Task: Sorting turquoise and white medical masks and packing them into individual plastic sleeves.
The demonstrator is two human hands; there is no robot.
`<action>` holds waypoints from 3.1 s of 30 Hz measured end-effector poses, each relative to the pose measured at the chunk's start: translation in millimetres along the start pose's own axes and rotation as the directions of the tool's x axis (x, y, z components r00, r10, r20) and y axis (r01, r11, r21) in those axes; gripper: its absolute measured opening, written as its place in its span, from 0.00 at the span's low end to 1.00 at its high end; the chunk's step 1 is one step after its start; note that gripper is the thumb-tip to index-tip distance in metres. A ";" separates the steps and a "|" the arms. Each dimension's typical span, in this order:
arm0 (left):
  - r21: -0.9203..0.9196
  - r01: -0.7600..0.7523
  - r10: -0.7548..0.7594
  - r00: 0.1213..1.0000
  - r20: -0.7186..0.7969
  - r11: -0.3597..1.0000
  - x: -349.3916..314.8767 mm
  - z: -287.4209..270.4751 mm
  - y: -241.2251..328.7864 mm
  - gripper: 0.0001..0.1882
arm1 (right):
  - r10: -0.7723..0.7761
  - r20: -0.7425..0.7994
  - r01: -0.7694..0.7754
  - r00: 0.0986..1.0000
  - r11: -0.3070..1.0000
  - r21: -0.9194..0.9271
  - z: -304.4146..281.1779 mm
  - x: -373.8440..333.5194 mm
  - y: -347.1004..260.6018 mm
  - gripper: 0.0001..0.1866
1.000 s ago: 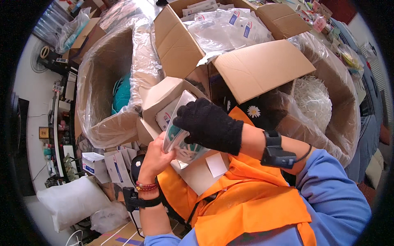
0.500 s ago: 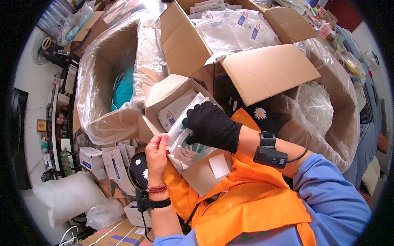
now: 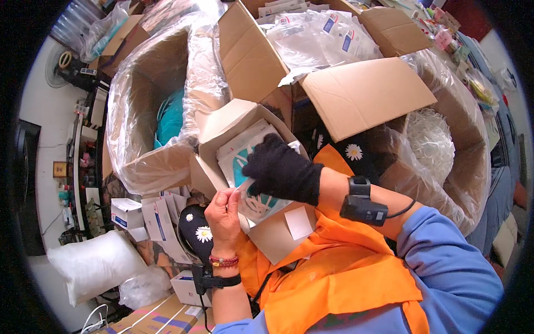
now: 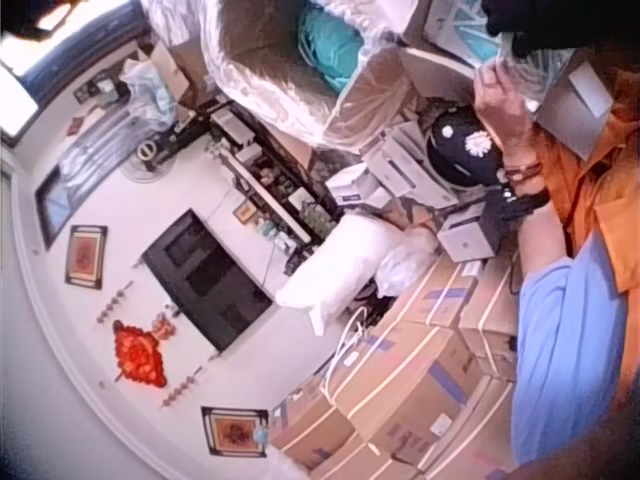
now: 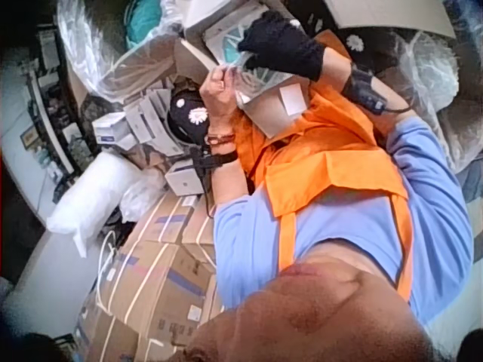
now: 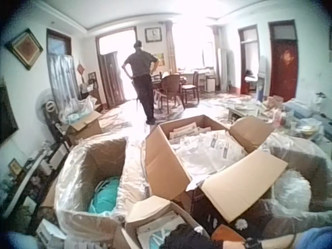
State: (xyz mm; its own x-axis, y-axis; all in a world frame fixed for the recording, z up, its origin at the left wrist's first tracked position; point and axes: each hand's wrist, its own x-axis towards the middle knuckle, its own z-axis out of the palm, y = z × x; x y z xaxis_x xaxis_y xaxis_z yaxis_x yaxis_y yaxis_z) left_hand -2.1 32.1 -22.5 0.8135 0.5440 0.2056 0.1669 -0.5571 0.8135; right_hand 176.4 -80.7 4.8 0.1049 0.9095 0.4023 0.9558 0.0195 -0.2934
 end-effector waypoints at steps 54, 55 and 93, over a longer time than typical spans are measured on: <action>-0.168 0.195 -0.197 0.980 0.008 0.966 26.6 -1.0 -0.3 0.06 | 0.149 0.226 -0.237 0.963 0.869 0.434 26.3 4.5 19.9 0.14; -0.114 0.135 -0.133 0.991 0.020 0.984 24.1 -3.5 3.0 0.06 | 0.115 0.159 -0.173 0.981 0.886 0.430 54.0 -4.6 25.7 0.13; -0.266 0.274 -0.202 0.941 0.270 0.924 19.1 1.5 9.4 0.16 | 0.121 0.268 -0.201 0.956 0.933 0.297 -12.3 -15.3 -6.8 0.16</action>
State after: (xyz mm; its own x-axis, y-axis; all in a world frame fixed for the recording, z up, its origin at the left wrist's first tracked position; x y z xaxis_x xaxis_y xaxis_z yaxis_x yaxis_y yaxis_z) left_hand 15.8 36.3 -11.8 0.8828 0.4549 -0.1174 0.2291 -0.1985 0.9530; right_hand 171.7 -99.9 11.4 0.1417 0.9830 0.1164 0.7892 -0.0412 -0.6127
